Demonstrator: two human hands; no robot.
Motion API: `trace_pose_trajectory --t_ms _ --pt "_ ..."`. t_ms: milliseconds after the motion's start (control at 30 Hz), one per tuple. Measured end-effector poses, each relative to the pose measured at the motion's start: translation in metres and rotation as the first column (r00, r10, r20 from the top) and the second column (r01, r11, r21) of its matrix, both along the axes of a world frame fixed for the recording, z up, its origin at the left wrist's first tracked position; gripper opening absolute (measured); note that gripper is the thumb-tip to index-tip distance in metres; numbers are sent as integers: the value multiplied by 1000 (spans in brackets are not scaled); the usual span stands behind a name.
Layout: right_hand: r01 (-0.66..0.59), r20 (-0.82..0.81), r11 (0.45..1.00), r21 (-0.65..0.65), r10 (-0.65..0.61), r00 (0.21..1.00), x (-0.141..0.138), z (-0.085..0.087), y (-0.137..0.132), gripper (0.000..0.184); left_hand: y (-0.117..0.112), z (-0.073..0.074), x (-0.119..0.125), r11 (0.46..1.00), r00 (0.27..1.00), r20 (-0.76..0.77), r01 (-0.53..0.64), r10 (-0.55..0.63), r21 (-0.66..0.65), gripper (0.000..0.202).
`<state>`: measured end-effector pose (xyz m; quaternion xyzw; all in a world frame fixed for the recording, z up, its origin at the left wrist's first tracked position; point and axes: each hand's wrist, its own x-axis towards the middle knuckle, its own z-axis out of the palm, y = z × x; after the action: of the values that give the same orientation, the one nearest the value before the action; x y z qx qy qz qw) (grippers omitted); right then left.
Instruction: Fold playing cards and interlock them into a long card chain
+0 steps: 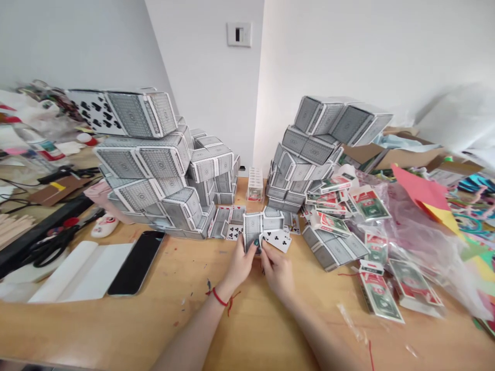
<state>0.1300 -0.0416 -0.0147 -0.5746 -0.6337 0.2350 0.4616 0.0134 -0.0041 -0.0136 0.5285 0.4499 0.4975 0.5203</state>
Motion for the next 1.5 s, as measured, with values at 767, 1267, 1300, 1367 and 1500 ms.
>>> trace_pose_trajectory --t_ms 767,1267,1300,1367,1500 --pt "322 355 947 -16 -295 887 65 -20 29 46 12 3 -12 927 944 260 -101 204 -361 30" --pt "-237 -549 878 -417 -36 835 35 4 18 37 8 4 -11 931 920 356 -22 161 -364 38" --pt "-246 -569 868 -431 -50 821 35 3 19 37 7 5 -10 935 928 338 -30 157 -353 38" --pt "-246 -587 852 -461 -85 805 38 0 20 37 5 6 -8 942 937 319 -30 142 -333 37" --pt "-229 -580 841 -491 -118 806 42 -2 23 37 1 9 -5 948 939 328 3 107 -317 33"
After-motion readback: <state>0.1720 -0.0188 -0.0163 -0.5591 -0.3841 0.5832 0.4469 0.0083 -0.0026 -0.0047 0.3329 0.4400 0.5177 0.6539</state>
